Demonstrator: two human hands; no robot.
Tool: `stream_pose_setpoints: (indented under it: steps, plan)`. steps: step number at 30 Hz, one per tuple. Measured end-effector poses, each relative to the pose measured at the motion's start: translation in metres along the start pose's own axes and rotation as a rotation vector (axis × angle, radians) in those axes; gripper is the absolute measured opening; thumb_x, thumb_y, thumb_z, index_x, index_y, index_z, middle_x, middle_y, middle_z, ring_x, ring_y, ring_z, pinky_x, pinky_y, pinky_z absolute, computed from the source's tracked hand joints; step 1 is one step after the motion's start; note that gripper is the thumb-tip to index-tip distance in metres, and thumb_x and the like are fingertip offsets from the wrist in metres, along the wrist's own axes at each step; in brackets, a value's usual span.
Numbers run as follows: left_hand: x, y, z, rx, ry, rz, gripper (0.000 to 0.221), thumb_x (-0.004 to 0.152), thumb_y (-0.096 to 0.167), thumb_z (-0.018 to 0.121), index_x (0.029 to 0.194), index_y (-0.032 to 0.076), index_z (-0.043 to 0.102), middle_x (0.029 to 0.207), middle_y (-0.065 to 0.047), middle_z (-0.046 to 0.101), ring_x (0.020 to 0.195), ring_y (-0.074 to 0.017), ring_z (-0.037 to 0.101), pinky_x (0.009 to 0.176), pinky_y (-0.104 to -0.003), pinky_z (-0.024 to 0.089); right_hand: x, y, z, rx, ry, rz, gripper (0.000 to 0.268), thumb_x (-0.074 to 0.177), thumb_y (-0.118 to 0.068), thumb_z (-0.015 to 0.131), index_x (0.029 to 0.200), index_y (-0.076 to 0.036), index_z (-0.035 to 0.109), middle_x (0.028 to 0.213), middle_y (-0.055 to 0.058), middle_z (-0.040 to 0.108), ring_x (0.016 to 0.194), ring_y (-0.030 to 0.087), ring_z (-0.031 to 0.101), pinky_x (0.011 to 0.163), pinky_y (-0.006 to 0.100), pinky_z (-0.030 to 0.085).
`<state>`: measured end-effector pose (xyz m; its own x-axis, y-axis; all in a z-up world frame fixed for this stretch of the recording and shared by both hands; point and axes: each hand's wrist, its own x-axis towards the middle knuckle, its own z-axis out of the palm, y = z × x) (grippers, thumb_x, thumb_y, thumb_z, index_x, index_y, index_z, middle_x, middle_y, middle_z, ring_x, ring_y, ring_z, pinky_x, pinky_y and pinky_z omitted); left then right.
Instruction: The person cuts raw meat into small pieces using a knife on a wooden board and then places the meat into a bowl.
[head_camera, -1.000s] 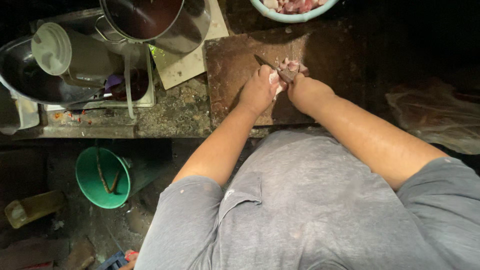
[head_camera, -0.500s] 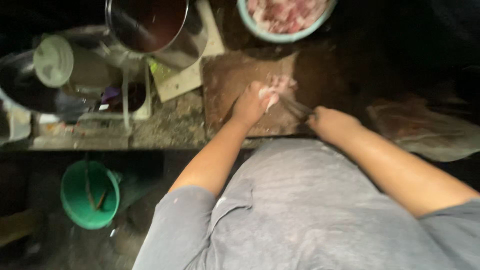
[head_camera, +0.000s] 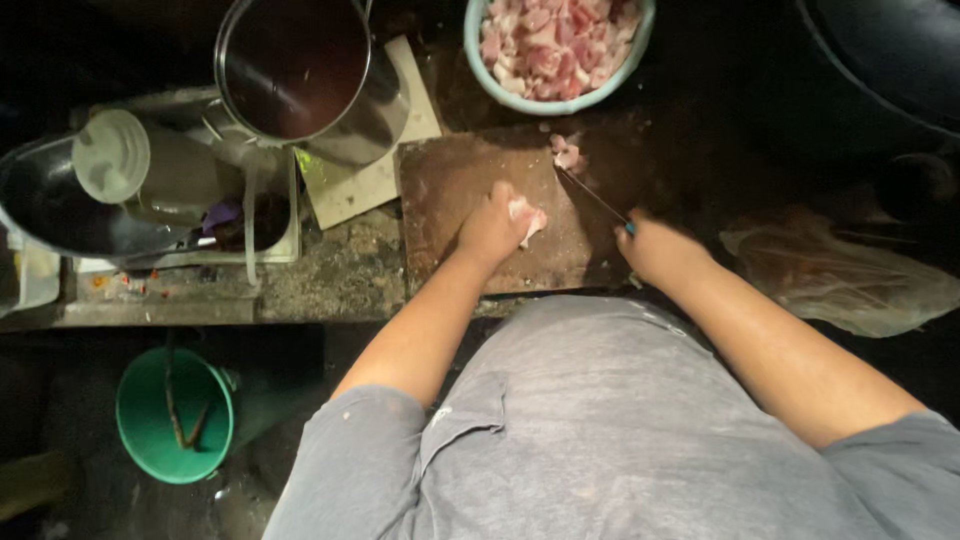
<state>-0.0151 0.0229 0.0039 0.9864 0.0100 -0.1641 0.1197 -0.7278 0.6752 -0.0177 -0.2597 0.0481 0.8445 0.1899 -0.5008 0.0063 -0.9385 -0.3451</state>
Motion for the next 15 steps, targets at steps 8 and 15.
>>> stream_pose_setpoints:
  steps: [8,15]
  plan:
    - [0.009,-0.005,0.017,-0.303,0.033,-0.254,0.048,0.082,0.031,0.078,0.124,0.011,0.066,0.109,-0.015,0.075,0.098,-0.0269,0.074,0.086,-0.036,0.057,-0.039,-0.038,-0.030,0.274,0.013,-0.035,0.049,0.100,-0.040,0.055,0.138,-0.009,0.058,0.114,0.024,0.071,0.108,0.043,0.067,0.090,0.050,0.053]
    - [0.000,-0.005,0.016,-0.409,0.178,-0.181,0.053,0.083,0.028,0.080,0.127,0.009,0.059,0.110,-0.014,0.074,0.100,-0.0248,0.072,0.088,-0.035,0.056,-0.048,-0.044,-0.036,0.215,-0.045,-0.032,0.043,0.103,-0.039,0.047,0.128,-0.008,0.063,0.104,0.025,0.073,0.100,0.044,0.069,0.086,0.052,0.054]
